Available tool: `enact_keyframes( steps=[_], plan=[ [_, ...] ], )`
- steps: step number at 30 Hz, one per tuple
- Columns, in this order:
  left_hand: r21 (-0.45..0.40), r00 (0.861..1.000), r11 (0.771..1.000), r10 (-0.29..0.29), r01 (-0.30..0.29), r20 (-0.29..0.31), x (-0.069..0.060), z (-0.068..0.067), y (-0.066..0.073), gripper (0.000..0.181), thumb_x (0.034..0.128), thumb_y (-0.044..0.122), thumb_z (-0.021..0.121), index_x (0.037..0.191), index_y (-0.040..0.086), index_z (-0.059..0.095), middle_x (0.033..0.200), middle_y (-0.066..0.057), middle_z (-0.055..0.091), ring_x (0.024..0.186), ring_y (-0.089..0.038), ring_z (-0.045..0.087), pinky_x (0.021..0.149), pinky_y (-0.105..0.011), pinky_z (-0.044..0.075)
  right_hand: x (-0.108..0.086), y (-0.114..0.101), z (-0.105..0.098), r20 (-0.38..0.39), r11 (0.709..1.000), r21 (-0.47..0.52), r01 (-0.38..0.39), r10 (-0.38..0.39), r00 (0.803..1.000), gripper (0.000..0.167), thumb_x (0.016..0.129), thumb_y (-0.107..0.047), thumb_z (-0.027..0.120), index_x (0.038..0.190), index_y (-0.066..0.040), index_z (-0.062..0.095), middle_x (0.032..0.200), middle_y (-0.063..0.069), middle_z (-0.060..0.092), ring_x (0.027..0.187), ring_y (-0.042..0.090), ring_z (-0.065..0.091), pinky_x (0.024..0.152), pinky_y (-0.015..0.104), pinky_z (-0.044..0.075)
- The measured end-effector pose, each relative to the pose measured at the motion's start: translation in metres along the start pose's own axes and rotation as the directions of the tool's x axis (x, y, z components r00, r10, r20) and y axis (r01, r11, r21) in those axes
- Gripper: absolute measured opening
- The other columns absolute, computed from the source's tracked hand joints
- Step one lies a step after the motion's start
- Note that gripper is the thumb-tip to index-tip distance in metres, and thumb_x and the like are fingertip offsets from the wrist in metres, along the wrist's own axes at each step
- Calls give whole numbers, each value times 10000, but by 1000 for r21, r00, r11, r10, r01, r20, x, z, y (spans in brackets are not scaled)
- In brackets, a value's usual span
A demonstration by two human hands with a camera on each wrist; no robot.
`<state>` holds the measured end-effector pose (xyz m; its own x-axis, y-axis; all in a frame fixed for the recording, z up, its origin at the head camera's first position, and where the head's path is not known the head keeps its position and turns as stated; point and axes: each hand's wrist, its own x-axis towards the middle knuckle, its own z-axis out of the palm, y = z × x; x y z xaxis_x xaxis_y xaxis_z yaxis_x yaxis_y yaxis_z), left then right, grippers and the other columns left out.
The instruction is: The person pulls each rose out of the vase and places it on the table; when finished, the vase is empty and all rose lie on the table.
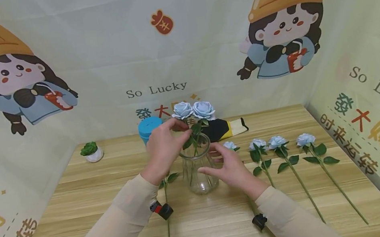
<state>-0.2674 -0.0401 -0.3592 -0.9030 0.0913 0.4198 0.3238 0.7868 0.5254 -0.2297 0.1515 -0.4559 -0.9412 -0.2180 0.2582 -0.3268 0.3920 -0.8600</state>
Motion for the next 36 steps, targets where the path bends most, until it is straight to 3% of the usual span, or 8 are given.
enact_keyframes(
  steps=[7,14,24,32,36],
  plan=[
    [-141,998,990,-1,-8,-64,-2,-1,-3,81,913,370,788,955,312,749,949,151,775,660,-77,639,447,-297,425,1,-1,0,4,1000,11,8,-8,1000,636,865,-274,859,1396,-89,563,1320,104,653,1244,323,647,1039,473,585],
    [-222,990,972,44,-73,-134,-1,-3,-2,68,920,333,780,955,283,749,940,129,775,521,-84,529,415,-277,383,2,1,0,0,1000,21,13,-13,1000,621,863,-254,861,1383,-84,568,1315,110,655,1242,333,644,1042,488,581],
    [-333,976,934,62,-130,-207,-1,-6,0,53,919,267,786,960,241,762,942,88,781,486,-90,529,418,-246,401,0,1,1,-3,1000,19,13,-13,1000,624,857,-271,866,1379,-95,573,1321,99,654,1244,317,646,1038,465,587],
    [-424,974,894,55,-146,-219,2,-11,1,44,932,231,769,954,192,763,937,48,778,566,-115,610,499,-207,483,0,2,1,-7,1000,23,20,-19,1000,640,852,-262,869,1392,-93,570,1321,95,658,1236,311,650,1036,447,590],
    [-436,985,893,39,-110,-168,1,-11,0,46,923,216,774,950,181,767,928,38,774,593,-111,617,508,-213,487,-1,2,1,-9,999,26,21,-20,1000,635,855,-265,866,1394,-107,569,1327,97,657,1243,312,646,1042,457,585]
  ],
)
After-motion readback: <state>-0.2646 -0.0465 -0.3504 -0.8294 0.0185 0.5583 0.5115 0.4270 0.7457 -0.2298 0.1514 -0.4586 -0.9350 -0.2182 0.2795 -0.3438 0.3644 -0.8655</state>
